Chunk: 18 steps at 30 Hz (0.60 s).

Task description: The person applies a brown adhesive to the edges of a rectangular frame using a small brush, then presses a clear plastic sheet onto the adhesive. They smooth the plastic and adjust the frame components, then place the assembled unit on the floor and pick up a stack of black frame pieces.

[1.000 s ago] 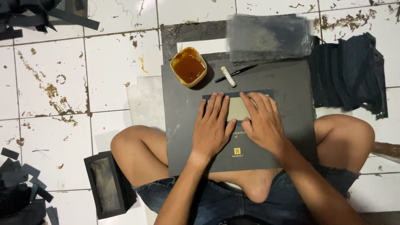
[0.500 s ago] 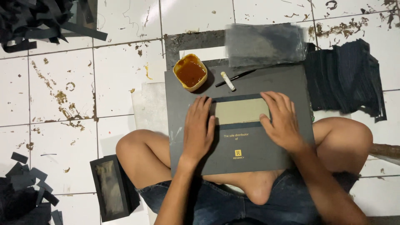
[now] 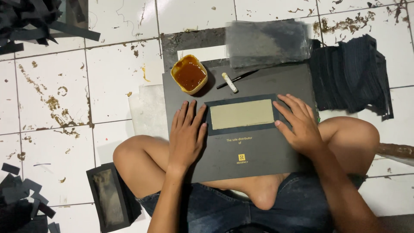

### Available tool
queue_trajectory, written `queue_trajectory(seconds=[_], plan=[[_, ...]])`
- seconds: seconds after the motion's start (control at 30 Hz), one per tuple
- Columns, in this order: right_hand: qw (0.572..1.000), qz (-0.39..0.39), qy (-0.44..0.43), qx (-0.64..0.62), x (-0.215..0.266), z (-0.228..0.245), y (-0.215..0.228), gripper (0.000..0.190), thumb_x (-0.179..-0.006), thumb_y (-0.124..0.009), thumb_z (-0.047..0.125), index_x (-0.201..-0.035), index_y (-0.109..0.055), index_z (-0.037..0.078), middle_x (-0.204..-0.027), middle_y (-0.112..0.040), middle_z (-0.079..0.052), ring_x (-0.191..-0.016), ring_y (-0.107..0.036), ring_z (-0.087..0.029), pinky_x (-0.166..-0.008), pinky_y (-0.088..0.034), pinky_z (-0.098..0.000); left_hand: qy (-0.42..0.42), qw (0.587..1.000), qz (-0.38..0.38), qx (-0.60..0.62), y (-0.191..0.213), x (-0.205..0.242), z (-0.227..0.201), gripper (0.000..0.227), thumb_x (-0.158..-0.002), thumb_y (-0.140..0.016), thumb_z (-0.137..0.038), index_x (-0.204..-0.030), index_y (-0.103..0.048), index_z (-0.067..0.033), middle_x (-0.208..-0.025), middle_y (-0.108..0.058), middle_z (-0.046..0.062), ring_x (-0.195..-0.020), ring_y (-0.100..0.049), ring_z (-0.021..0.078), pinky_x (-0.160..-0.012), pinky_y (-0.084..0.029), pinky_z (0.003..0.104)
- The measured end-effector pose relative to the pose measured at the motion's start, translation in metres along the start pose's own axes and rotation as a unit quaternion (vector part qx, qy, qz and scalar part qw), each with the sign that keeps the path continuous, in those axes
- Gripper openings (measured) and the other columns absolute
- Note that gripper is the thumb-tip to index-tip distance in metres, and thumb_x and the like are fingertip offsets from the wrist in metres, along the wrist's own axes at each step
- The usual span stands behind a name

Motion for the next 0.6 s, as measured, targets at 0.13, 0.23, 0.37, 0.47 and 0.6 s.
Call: queue_trajectory(seconds=[0.13, 0.23, 0.37, 0.47, 0.6], plan=[[1.0, -0.011, -0.004, -0.009, 0.0, -0.003, -0.001, 0.051, -0.099, -0.063, 0.028, -0.148, -0.057, 0.014, -0.156, -0.05, -0.01, -0.149, -0.04, -0.033, -0.122, -0.023, -0.0497, -0.003, 1.0, 0.009, 0.004, -0.001, -0.001, -0.001, 0.048, -0.107, -0.047, -0.038, -0.151, -0.05, -0.0203, -0.159, -0.042, 0.016, -0.152, -0.028, 0.0362, -0.125, -0.015, 0.05], [1.0, -0.012, 0.0, 0.007, 0.0, -0.002, -0.004, 0.052, -0.099, -0.061, 0.028, -0.149, -0.056, 0.016, -0.155, -0.049, -0.009, -0.149, -0.04, -0.032, -0.12, -0.024, -0.0496, 0.003, 1.0, -0.003, 0.009, -0.003, -0.001, 0.0, 0.047, -0.105, -0.051, -0.038, -0.149, -0.053, -0.0217, -0.158, -0.044, 0.016, -0.151, -0.03, 0.0361, -0.124, -0.017, 0.05], [0.999, -0.017, 0.002, 0.036, 0.0, 0.002, -0.004, 0.052, -0.098, -0.062, 0.025, -0.149, -0.057, 0.015, -0.152, -0.051, -0.011, -0.147, -0.042, -0.034, -0.119, -0.026, -0.0507, 0.012, 1.0, -0.026, -0.004, -0.004, -0.002, 0.0, 0.043, -0.103, -0.054, -0.035, -0.144, -0.058, -0.0229, -0.154, -0.048, 0.015, -0.149, -0.034, 0.0352, -0.123, -0.021, 0.05], [0.999, -0.016, -0.001, 0.041, -0.001, 0.002, -0.004, 0.052, -0.098, -0.061, 0.026, -0.149, -0.057, 0.015, -0.153, -0.05, -0.011, -0.148, -0.041, -0.033, -0.12, -0.025, -0.0504, 0.016, 0.998, -0.062, 0.01, -0.002, -0.002, 0.002, 0.038, -0.103, -0.054, -0.03, -0.139, -0.062, -0.0206, -0.151, -0.053, 0.015, -0.147, -0.039, 0.0339, -0.122, -0.025, 0.049], [0.998, -0.032, 0.0, 0.046, -0.002, 0.007, 0.0, 0.049, -0.097, -0.064, 0.024, -0.144, -0.061, 0.013, -0.151, -0.053, -0.011, -0.147, -0.044, -0.033, -0.118, -0.029, -0.0494, 0.005, 0.994, -0.1, 0.05, 0.003, 0.001, 0.005, 0.033, -0.103, -0.057, -0.025, -0.133, -0.066, -0.0156, -0.147, -0.057, 0.016, -0.143, -0.045, 0.0343, -0.12, -0.03, 0.048]])
Point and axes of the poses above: each hand's wrist, its own x-axis away from the middle knuckle, its own y-axis out of the back of the hand, z = x × y, the point moved 7 cm from there along -x, towards the middle knuckle
